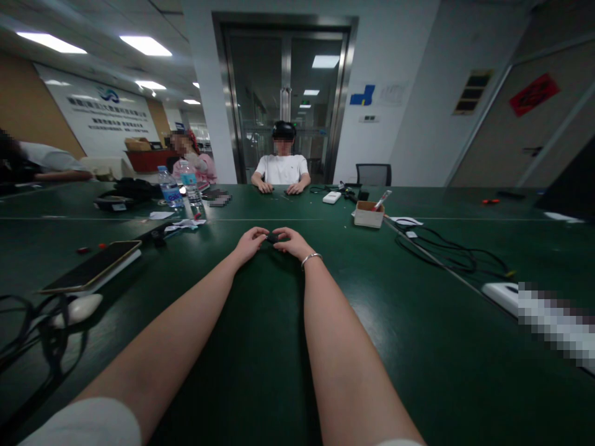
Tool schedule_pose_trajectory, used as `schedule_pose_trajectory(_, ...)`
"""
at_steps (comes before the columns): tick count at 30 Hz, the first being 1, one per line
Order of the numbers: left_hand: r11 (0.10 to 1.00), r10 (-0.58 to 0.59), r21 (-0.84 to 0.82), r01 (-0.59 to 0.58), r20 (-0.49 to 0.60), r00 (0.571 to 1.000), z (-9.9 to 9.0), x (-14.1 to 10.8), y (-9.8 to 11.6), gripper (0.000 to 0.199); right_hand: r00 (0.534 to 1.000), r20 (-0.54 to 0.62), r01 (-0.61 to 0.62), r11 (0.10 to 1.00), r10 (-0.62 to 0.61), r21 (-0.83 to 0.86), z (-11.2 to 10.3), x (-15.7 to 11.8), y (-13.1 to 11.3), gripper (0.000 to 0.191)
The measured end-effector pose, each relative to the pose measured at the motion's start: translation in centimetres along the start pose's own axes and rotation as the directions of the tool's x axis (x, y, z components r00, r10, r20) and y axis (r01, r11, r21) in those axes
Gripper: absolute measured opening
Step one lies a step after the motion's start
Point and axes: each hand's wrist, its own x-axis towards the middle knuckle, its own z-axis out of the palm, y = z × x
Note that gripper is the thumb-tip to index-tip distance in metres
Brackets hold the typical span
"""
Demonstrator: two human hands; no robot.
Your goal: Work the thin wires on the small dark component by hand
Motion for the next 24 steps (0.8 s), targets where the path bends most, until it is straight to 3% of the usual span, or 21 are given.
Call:
schedule_pose_trajectory(2, 1.0, 0.008, 0.014, -0.008, 0.01, 1.0, 0.02, 0.02, 0.0, 0.017, 1.0, -0.023, -0.019, 1.0, 0.019, 0.01, 0.04, -0.08, -0.08, 0.039)
schedule_pose_trajectory(6, 0.999, 0.023, 0.023, -0.023, 0.012, 1.0, 0.11, 0.08, -0.14, 0.017, 0.999, -0.001, -0.032, 0.999, 0.032, 0.015, 0.09, -0.06, -0.14, 0.018)
schedule_pose_trajectory(11, 1.0, 0.025, 0.016, -0.025, 0.002, 1.0, 0.11, 0.03, -0.12, 0.016, 1.0, -0.017, -0.011, 1.0, 0.012, 0.009, 0.08, -0.04, -0.13, 0.038)
schedule_pose_trajectory(16, 1.0, 0.002, -0.002, -0.002, -0.007, 1.0, 0.05, -0.13, 0.13, 0.016, 0.999, -0.006, -0.037, 0.999, 0.037, 0.024, 0.1, -0.02, -0.08, 0.02)
schedule_pose_trajectory(21, 1.0, -0.011, -0.007, 0.011, -0.006, 1.0, 0.05, -0.13, 0.19, 0.015, 1.0, -0.016, -0.008, 1.0, 0.008, 0.009, 0.1, -0.06, -0.04, 0.041)
schedule_pose_trajectory(24, 1.0, -0.014, -0.018, 0.014, -0.009, 1.0, 0.04, -0.11, 0.21, 0.015, 0.999, -0.021, -0.032, 0.999, 0.033, 0.013, 0.11, 0.0, -0.02, 0.026)
